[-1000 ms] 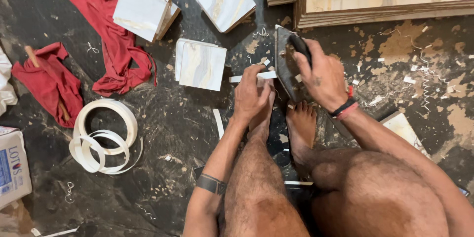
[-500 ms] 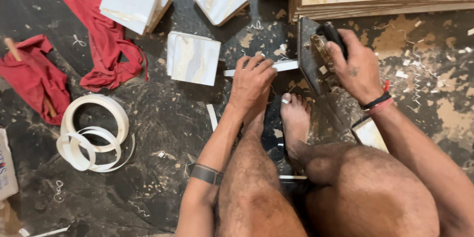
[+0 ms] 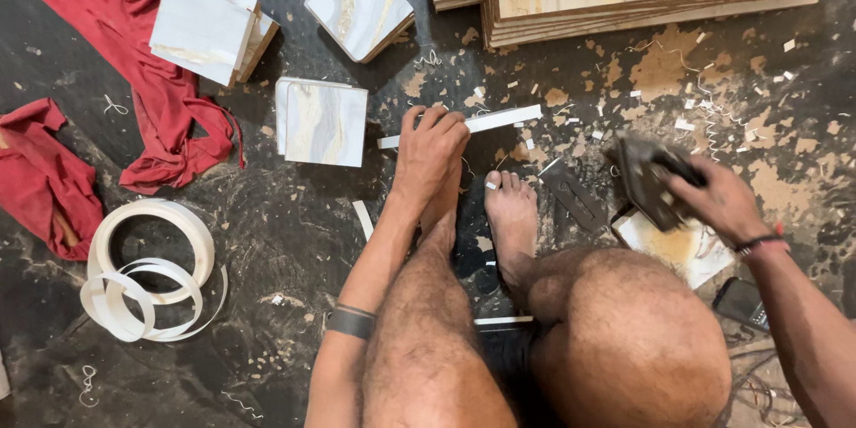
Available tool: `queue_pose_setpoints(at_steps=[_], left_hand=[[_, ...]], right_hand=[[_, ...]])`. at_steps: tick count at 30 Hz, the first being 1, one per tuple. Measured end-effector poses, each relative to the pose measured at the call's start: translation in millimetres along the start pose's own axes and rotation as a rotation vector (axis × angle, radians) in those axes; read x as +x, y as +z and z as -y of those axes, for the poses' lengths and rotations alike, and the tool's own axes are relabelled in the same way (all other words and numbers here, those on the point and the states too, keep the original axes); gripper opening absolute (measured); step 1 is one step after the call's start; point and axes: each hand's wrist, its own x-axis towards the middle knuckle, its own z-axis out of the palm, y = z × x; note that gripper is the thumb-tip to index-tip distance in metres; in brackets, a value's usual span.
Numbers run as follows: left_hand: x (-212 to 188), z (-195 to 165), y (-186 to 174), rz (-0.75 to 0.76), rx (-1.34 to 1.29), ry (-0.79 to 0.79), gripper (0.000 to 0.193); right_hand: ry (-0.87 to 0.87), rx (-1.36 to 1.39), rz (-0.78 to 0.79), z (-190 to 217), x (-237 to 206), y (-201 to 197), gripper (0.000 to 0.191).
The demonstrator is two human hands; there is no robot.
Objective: The person sits on the workshop floor and applies white edge banding tape to small wood panels. They press the tape onto a panel edge with a hand iron, trim the excess banding, and set finished panels aside, handling several panels one at a time.
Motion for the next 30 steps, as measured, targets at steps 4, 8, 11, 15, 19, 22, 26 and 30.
queue_pose_setpoints(at_steps=[4,8,11,15,19,22,26,30], left_hand=[[1,1,0,0.003,0.014,0.028,0.008],[2,2,2,0.008,0.026,0.059,0.007],[3,1,2,0.03,0.075,0.109,0.01],[4,2,-1,0.042,0.057,0.112,0.011],[5,5,-2,0.051,0.049,0.114,0.011],[5,9,0,0.044,0.039,0.114,0.011],[4,13,2,0.002,-0.002,0.089,0.007],[6,16,2,0.054,-0.058,0.013,0.006]], right_hand=[[0.012,-0.153,0.088,-64,-3,8,0.041],[0.051,-0.243,0.185,-55,-16,-6,0.05],[-0.034,-0.815,0.161,13,-4,-17,0.056],[-0.767,-0.448,-0.23,142,13,5,0.056],[-1.048,-0.265,-0.293,265,26,54,0.041],[-0.976,-0.215,-0.265,316,38,86,0.03],[-0.995,-0.404,-0.442,336,52,125,0.038],[-0.839,-0.452,-0.26,330,67,135,0.047]])
